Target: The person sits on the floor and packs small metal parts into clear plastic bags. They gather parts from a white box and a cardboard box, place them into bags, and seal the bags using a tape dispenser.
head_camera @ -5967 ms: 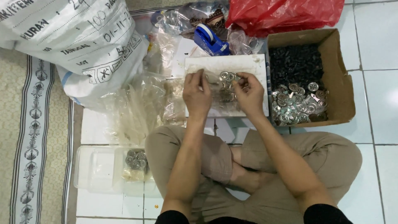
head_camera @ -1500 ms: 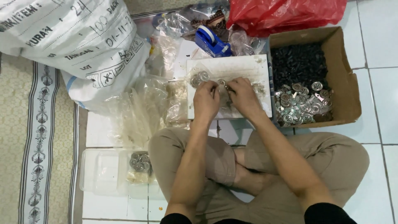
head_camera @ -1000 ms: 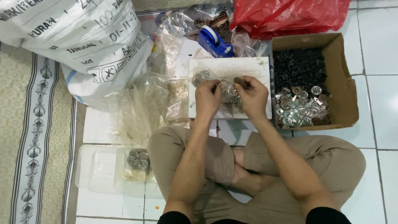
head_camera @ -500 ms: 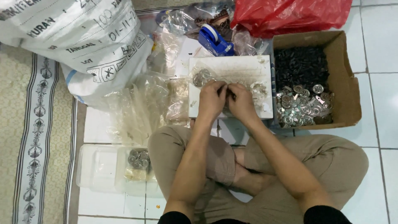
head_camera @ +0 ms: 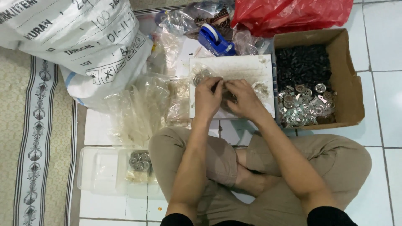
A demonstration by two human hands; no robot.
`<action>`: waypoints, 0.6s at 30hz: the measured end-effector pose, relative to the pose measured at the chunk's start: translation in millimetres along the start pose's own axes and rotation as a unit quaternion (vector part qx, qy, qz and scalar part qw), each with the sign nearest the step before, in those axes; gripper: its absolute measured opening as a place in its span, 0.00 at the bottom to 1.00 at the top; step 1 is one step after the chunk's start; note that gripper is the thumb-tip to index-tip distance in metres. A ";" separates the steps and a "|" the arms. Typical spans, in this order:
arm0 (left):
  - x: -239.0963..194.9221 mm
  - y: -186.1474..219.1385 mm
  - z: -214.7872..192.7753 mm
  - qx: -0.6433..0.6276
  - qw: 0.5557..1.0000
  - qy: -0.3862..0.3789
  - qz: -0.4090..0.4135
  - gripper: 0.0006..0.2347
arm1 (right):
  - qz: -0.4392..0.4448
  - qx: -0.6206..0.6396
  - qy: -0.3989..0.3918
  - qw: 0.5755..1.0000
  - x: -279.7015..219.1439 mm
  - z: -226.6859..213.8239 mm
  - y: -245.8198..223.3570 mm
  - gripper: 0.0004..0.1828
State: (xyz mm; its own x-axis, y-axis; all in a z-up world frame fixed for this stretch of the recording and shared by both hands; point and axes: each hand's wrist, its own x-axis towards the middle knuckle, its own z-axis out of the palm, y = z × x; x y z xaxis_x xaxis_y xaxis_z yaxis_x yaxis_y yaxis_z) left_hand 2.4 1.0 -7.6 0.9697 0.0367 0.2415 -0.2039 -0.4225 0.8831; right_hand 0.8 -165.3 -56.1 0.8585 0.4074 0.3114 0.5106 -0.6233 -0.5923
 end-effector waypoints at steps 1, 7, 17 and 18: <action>-2.4 -3.4 2.9 0.000 1.000 0.000 -0.001 0.06 | 0.000 0.000 -0.001 1.000 -3.8 0.6 -0.9 0.23; 1.3 -7.4 -5.2 0.009 0.989 0.145 0.040 0.04 | 0.037 0.048 0.143 0.988 -4.5 -2.5 -5.5 0.22; -1.5 -0.1 -0.1 -0.019 0.994 0.106 0.029 0.05 | 0.114 -0.204 -0.110 0.966 2.6 26.4 -17.0 0.20; -3.0 -0.7 1.8 -0.014 0.997 0.074 0.016 0.05 | 0.099 -0.216 -0.083 0.968 0.5 26.4 -12.5 0.14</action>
State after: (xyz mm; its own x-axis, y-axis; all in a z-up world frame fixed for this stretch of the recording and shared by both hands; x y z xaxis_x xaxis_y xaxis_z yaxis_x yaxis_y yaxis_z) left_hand -0.1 -0.4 -9.6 0.9325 0.1575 0.3249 -0.2404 -0.4005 0.8842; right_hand -6.4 -139.7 -68.2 0.9402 0.3312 0.0796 0.3405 -0.9060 -0.2514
